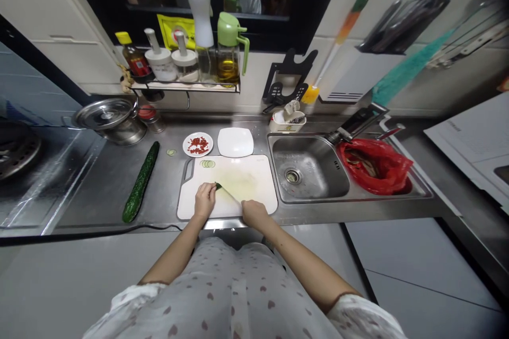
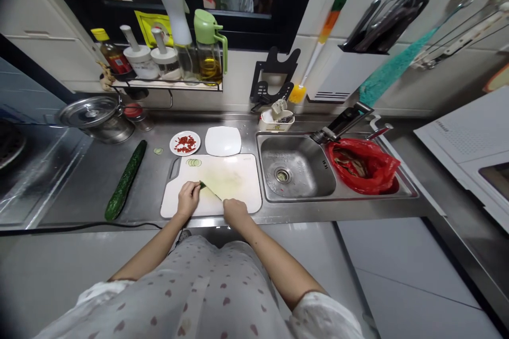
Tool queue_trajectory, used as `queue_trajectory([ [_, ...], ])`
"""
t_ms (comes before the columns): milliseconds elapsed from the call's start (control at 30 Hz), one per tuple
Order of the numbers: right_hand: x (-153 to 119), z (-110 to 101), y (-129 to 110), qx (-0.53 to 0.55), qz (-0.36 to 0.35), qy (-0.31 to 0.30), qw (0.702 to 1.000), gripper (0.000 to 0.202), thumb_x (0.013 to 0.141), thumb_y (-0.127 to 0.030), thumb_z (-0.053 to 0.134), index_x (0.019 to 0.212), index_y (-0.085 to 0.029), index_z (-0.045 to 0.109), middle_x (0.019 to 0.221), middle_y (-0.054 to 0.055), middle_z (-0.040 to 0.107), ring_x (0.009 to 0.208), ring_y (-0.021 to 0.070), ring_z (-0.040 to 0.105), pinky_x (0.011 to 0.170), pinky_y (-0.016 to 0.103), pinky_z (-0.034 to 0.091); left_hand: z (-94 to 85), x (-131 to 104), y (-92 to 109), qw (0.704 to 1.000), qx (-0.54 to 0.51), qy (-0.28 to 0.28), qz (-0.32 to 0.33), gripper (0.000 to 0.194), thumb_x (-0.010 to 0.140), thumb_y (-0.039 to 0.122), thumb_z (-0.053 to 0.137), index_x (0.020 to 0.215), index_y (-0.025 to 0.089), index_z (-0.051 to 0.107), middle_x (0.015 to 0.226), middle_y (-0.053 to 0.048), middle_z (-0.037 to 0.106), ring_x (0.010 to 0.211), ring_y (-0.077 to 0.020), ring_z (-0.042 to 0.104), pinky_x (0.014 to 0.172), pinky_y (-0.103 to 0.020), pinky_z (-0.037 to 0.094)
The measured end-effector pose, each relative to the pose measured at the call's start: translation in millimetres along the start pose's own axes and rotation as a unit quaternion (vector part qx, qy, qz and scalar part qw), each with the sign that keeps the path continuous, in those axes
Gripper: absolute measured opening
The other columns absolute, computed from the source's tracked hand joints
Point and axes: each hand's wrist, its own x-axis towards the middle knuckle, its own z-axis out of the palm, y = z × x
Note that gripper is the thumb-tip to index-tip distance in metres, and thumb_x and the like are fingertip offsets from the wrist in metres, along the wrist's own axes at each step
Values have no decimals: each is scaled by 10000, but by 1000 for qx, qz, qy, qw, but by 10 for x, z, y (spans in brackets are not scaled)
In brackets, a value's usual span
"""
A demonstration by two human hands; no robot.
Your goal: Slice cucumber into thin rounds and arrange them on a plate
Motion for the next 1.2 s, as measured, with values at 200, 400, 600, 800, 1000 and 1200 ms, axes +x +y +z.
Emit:
queue_trajectory([
  [200,-29,12,26,7,4,-4,1000,293,837,-120,435,1053,-126,633,992,168,681,958,244,649,734,312,472,10,-4,-16,1000,5,-2,1,158,901,209,452,898,204,610,834,-60,607,845,-193,570,752,-329,461],
  [400,21,-49,-4,14,4,-18,1000,278,841,-131,444,1040,-134,638,1006,165,681,969,239,646,735,299,468,10,-3,-13,1000,3,-4,-4,158,905,213,449,894,204,606,836,-60,605,847,-191,569,763,-330,459],
  [600,283,-141,-178,17,0,-1,1000,305,836,-104,415,1048,-126,632,998,150,685,945,233,649,717,288,461,4,-2,-4,1000,4,-5,-1,167,909,215,437,881,198,601,831,-62,604,847,-191,565,761,-329,464],
  [800,380,-196,-244,38,-6,32,999,308,906,-192,371,1074,-135,624,1022,142,681,968,216,629,769,285,430,0,0,14,1000,8,-7,-12,163,909,228,432,936,193,589,869,-66,605,883,-193,568,797,-340,472],
  [1000,195,-181,-66,60,3,92,994,333,929,-363,392,1184,-219,551,1016,84,683,939,205,625,763,277,394,-12,11,47,1000,7,-7,-11,169,894,207,427,996,186,561,924,-82,597,930,-203,552,856,-362,465],
  [1200,92,-95,92,32,37,130,990,384,900,-377,463,1245,-211,498,1044,86,660,965,218,597,773,285,380,-71,27,111,999,15,31,-42,257,908,218,378,1097,162,543,1039,-118,574,1043,-221,521,936,-386,425],
])
